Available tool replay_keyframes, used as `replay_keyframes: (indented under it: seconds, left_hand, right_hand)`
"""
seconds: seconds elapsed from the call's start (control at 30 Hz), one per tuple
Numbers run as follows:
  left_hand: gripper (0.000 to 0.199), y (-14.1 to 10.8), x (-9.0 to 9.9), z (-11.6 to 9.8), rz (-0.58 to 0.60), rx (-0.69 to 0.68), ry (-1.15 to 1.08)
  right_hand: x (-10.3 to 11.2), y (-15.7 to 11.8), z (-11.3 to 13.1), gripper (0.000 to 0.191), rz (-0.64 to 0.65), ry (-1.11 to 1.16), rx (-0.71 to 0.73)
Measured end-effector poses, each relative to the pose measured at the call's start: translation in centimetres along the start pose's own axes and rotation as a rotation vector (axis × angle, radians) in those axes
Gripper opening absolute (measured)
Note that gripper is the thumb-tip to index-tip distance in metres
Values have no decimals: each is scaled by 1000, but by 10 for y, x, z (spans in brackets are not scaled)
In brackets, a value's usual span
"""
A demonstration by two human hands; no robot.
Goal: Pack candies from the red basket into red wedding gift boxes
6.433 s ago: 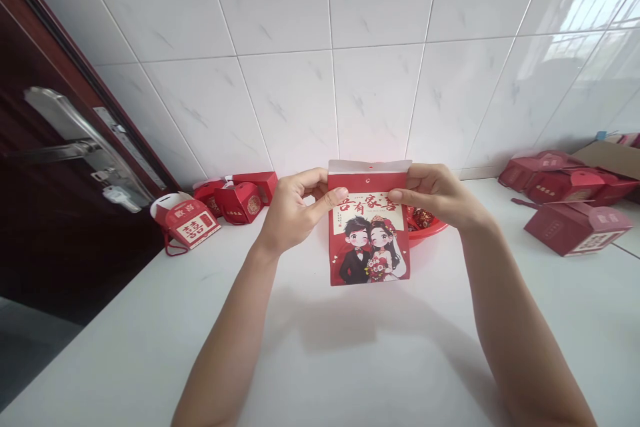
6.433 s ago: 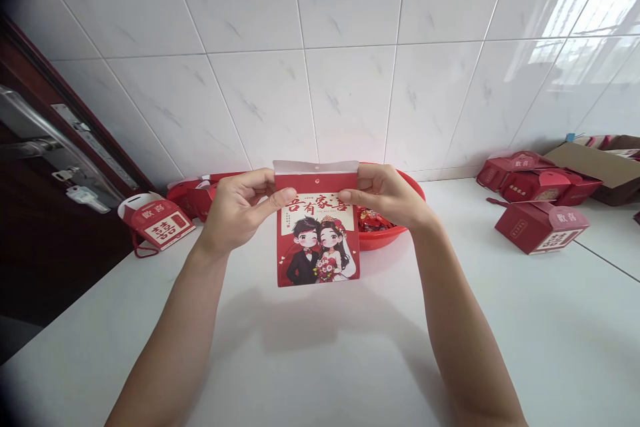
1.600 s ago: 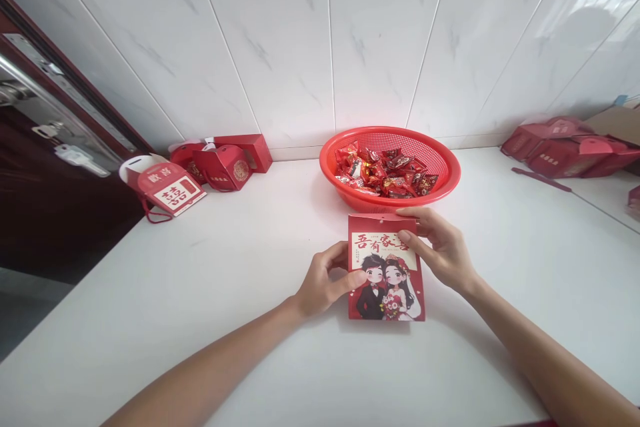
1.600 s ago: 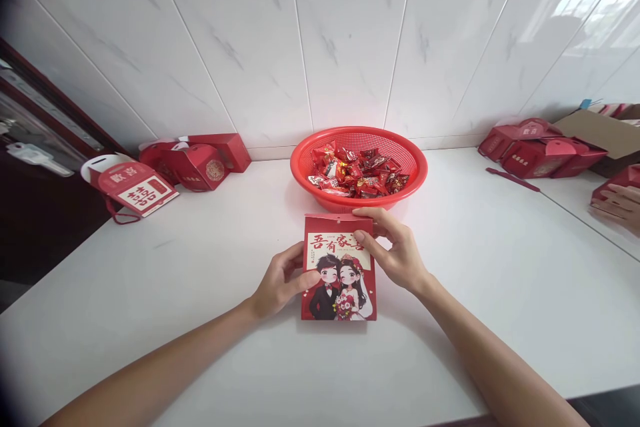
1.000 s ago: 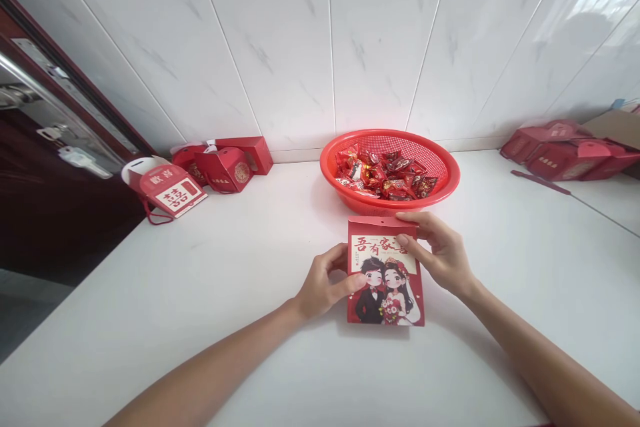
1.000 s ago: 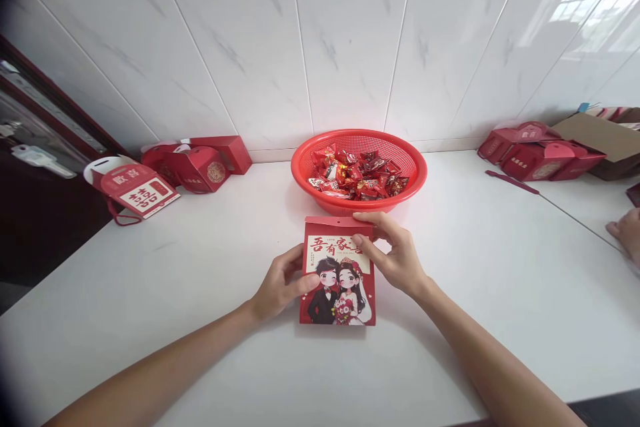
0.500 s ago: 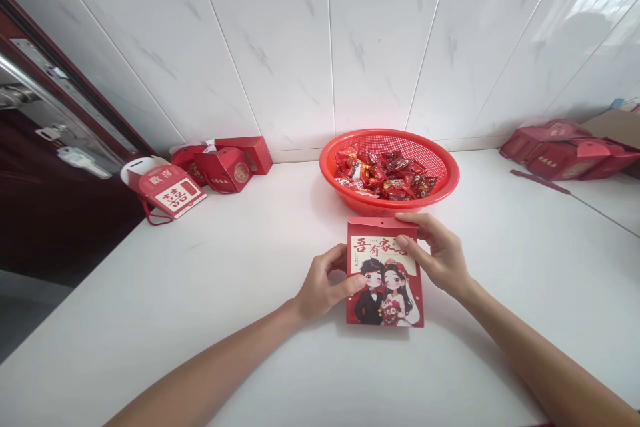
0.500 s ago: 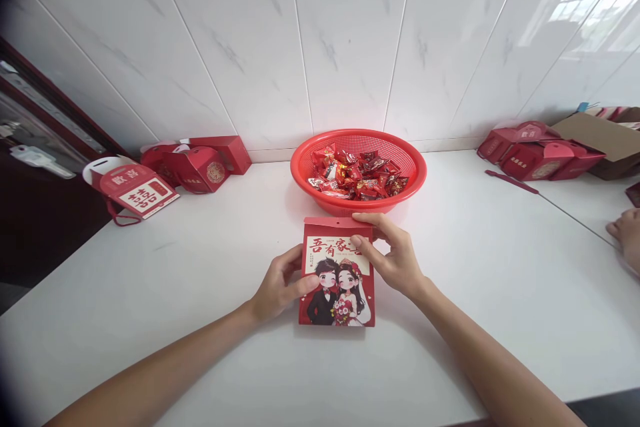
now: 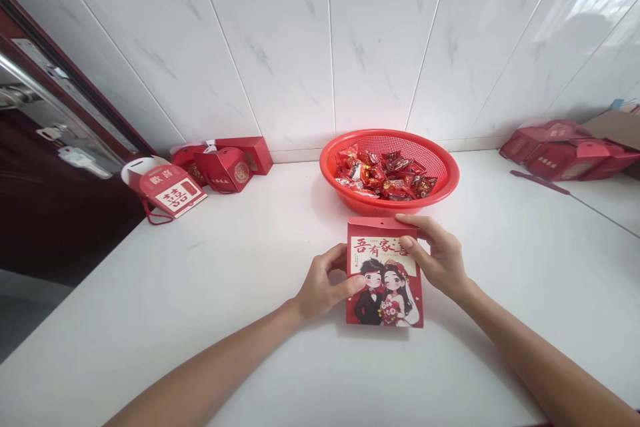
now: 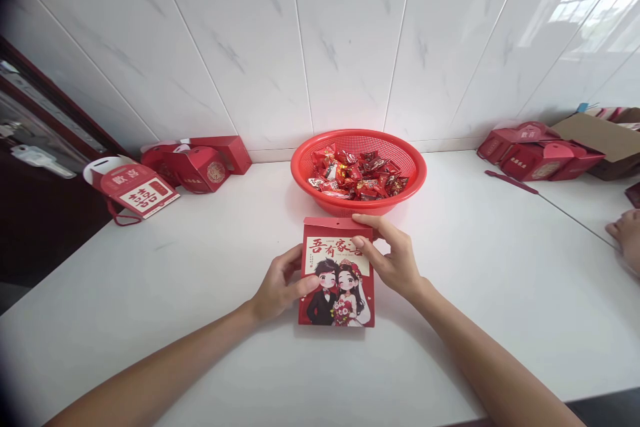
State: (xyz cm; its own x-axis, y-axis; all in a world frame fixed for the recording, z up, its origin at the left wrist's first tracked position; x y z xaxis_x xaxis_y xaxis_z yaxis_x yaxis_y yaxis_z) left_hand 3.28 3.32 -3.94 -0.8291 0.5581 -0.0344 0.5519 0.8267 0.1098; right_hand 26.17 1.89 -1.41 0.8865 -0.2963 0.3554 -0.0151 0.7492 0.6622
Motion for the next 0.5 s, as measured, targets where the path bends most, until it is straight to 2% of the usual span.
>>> replay_keyframes:
  seconds: [0.17, 0.5]
  left_hand:
    - [46, 0, 0, 1, 3, -3, -6]
    - [44, -1, -1, 1, -6, 13, -17]
  right_hand:
    - [-1, 1, 4, 22, -46, 16, 21]
    - [-3, 2, 7, 17, -59, 76, -95]
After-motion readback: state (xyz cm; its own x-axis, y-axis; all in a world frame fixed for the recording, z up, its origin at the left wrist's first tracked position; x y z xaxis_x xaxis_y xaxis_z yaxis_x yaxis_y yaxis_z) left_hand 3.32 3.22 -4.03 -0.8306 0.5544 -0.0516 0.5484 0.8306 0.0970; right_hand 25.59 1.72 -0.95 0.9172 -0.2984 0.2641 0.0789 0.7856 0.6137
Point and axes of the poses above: each hand's wrist, its own y-axis towards the middle knuckle, its own x-axis out of the back of the hand, z = x × y, the point moved 1 cm from there along y, towards the middle knuckle, and after that the axes turned 1 degree about z, right-handed, at the moved point
